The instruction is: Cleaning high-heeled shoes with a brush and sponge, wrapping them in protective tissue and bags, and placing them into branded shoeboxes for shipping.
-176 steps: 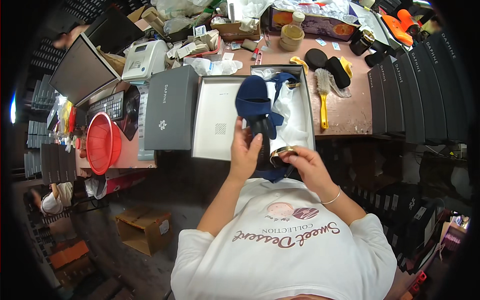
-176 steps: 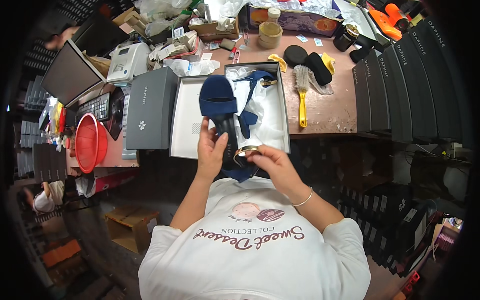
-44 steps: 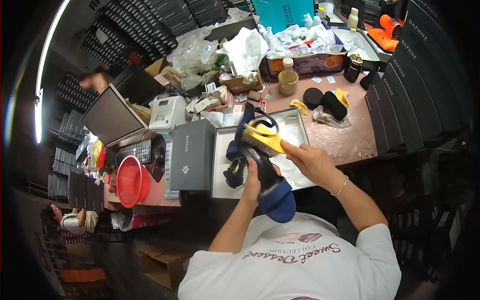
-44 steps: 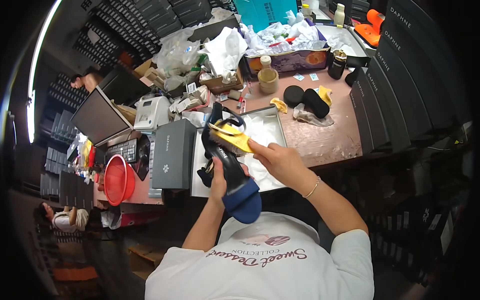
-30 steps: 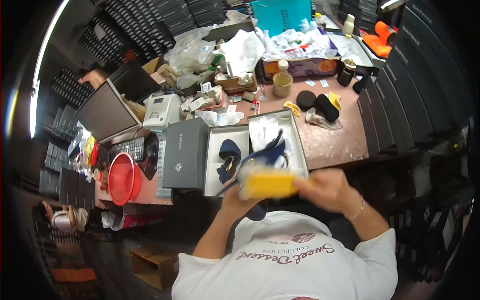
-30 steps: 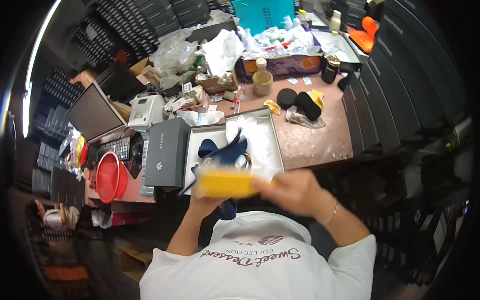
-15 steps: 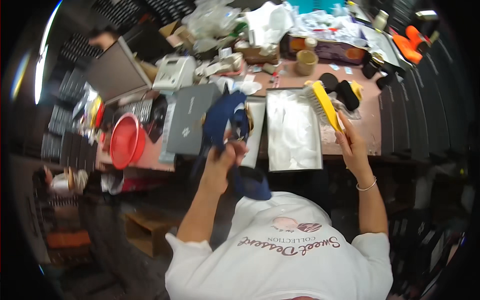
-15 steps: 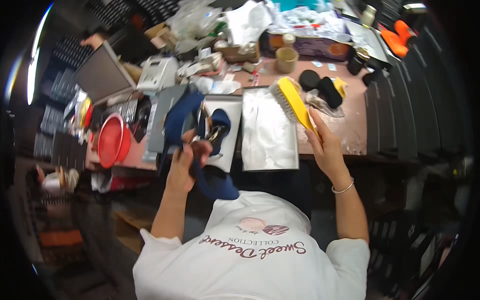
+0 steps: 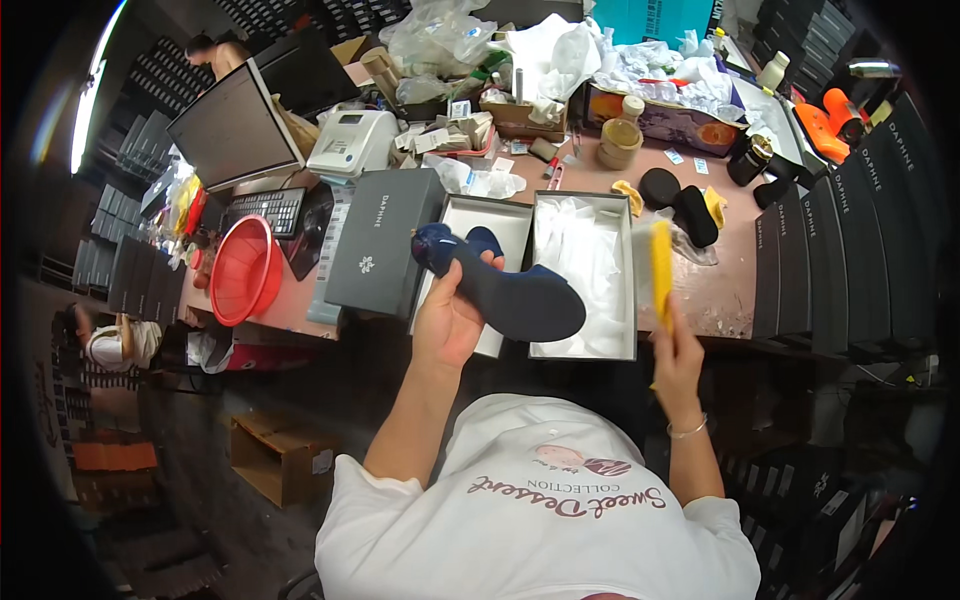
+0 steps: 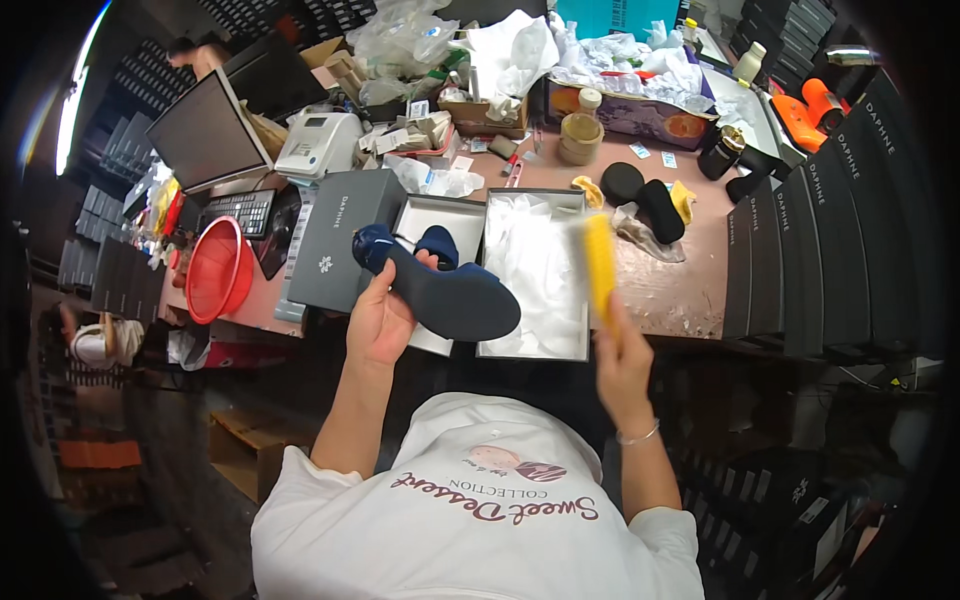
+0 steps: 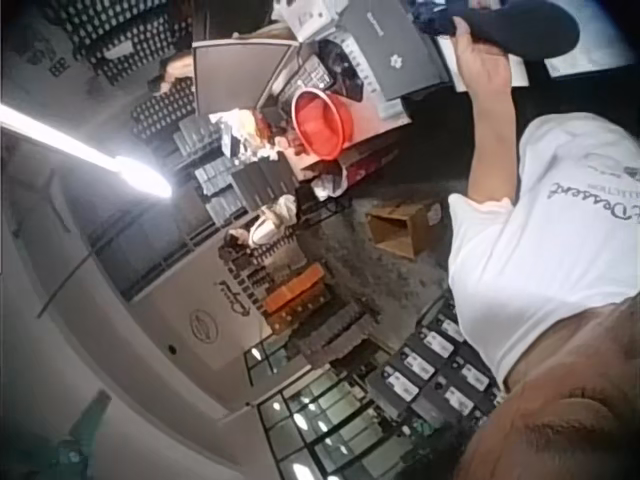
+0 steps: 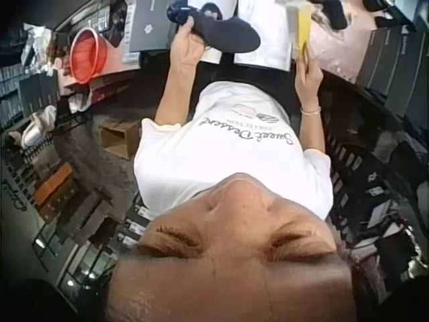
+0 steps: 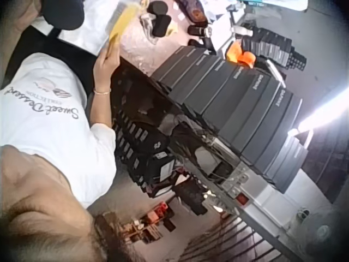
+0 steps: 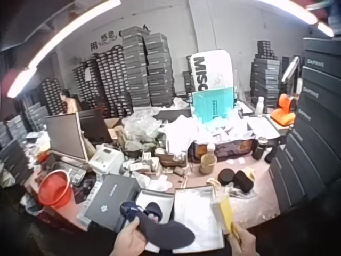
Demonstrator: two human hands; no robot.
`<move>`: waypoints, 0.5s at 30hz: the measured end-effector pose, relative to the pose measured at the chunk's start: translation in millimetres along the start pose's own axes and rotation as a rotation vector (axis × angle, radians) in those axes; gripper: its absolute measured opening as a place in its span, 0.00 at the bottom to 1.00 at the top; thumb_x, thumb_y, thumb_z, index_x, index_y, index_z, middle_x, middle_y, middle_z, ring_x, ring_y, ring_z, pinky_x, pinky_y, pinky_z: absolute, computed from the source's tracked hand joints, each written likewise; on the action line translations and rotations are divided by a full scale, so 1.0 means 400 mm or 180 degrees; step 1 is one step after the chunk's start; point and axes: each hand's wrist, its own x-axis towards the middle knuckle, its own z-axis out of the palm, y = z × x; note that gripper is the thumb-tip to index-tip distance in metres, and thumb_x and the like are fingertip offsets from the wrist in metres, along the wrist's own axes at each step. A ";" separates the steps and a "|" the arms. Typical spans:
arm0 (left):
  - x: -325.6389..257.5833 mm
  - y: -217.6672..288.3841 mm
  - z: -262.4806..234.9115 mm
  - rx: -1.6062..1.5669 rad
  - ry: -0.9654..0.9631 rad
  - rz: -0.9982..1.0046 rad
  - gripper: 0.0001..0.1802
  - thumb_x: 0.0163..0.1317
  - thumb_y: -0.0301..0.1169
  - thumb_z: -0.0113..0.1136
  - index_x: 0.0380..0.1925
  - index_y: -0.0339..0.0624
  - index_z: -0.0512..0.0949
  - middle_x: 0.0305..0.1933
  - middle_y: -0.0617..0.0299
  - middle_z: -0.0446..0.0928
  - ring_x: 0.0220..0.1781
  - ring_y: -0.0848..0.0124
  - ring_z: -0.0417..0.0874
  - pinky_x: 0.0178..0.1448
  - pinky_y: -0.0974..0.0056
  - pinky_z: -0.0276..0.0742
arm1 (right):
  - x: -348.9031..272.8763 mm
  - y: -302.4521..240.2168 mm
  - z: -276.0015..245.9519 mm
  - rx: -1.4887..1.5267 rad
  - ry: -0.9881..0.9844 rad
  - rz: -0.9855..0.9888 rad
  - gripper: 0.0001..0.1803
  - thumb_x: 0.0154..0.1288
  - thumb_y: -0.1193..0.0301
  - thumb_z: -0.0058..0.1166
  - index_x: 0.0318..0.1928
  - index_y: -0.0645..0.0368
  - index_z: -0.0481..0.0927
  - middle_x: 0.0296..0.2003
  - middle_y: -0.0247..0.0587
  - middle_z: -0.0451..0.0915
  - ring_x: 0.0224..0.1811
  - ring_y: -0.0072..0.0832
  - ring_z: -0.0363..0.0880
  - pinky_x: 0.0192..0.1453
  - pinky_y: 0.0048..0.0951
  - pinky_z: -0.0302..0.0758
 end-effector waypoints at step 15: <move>-0.025 0.022 0.057 -0.0255 -0.0568 -0.0119 0.19 0.69 0.30 0.43 0.54 0.25 0.64 0.54 0.45 0.71 0.64 0.52 0.68 0.70 0.50 0.63 | 0.171 0.305 0.015 -0.1339 0.0071 0.0036 0.20 0.71 0.69 0.44 0.61 0.59 0.71 0.47 0.59 0.78 0.49 0.50 0.78 0.53 0.44 0.73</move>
